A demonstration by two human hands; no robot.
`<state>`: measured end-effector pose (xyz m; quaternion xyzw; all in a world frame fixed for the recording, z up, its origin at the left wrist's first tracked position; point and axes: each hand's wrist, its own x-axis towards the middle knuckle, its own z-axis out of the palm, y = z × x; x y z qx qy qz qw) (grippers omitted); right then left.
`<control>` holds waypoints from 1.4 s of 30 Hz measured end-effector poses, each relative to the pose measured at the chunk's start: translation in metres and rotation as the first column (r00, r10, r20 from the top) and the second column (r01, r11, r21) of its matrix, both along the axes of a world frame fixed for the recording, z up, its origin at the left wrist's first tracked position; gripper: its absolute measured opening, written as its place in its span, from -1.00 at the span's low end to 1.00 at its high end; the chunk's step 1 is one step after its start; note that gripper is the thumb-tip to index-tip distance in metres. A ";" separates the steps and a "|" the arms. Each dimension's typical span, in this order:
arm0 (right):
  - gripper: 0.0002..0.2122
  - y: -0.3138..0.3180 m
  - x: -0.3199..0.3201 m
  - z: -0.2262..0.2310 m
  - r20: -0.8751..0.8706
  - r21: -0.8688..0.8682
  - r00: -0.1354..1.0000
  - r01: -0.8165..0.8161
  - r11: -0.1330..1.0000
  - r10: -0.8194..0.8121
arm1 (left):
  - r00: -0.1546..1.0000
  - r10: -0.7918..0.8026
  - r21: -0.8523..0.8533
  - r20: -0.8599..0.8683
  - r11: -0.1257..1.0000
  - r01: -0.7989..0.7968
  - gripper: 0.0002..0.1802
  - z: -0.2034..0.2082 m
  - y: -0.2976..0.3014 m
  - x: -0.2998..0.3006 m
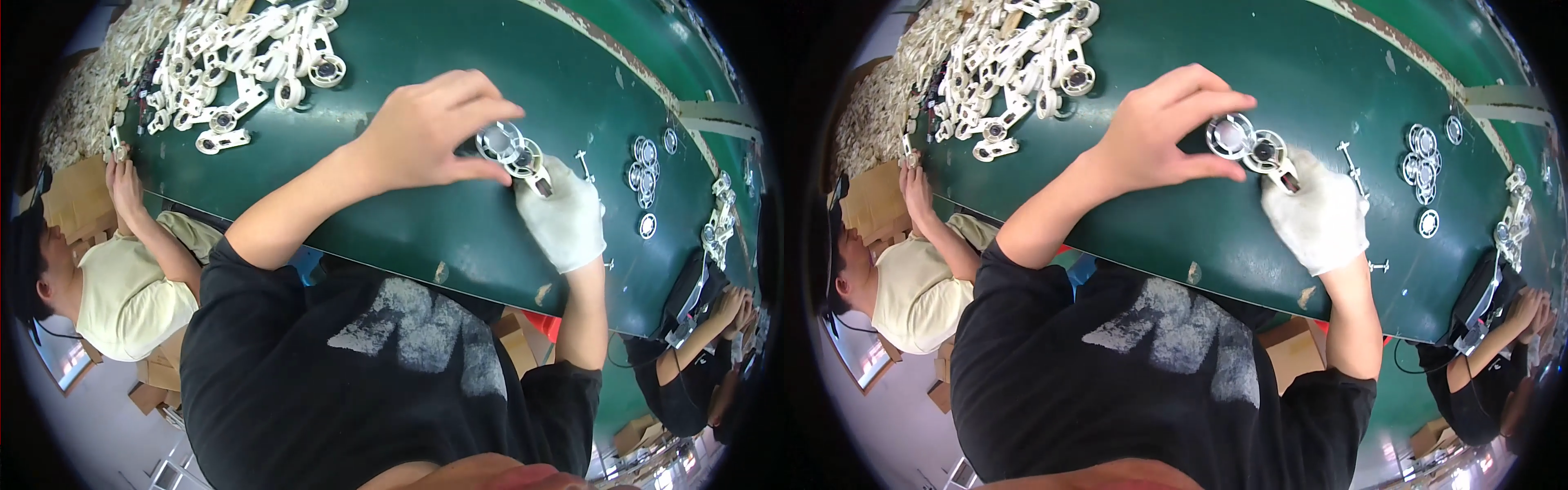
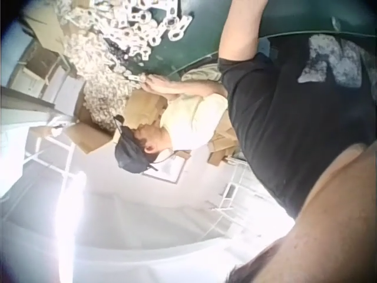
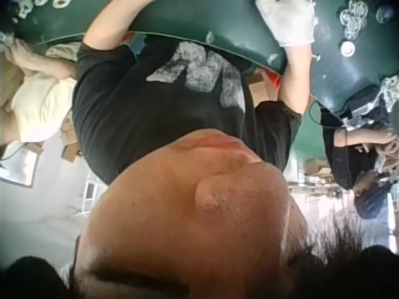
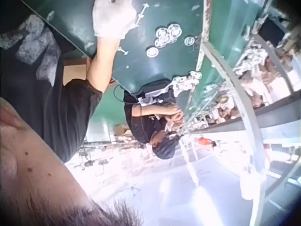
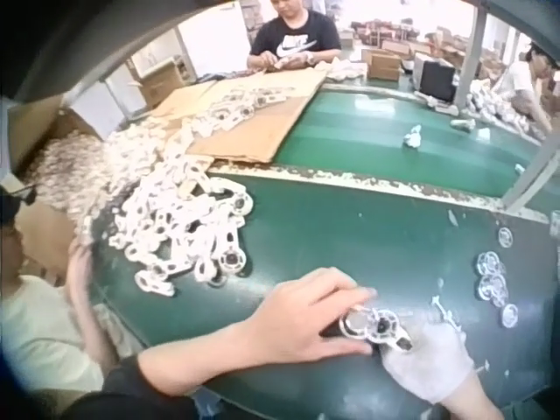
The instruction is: The person assembles small circular metal components into white plastic frames by hand at a factory workbench, creating assembled units.
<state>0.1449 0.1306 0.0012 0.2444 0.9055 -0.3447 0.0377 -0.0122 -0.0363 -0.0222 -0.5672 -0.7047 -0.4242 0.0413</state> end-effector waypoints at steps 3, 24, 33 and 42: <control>-0.74 -0.002 0.005 0.000 0.052 -0.026 0.997 -0.059 0.998 0.061 | 0.991 -0.131 -0.089 0.012 0.987 0.131 -0.37 -0.001 0.005 0.018; -0.76 0.011 0.007 0.014 -0.035 -0.866 0.994 -0.081 0.493 0.102 | 0.949 -0.302 0.147 0.095 0.947 0.287 -0.48 -0.011 0.006 0.014; -0.78 -0.001 0.021 -0.020 -0.300 -0.184 0.925 -0.295 0.937 0.233 | 0.665 -0.353 0.195 0.658 0.933 0.302 -0.63 -0.009 0.009 0.035; -0.62 -0.009 0.008 -0.003 -0.144 -0.584 0.982 0.013 0.812 -0.120 | 0.590 0.169 -0.274 0.789 0.957 0.092 -0.67 0.013 0.059 -0.057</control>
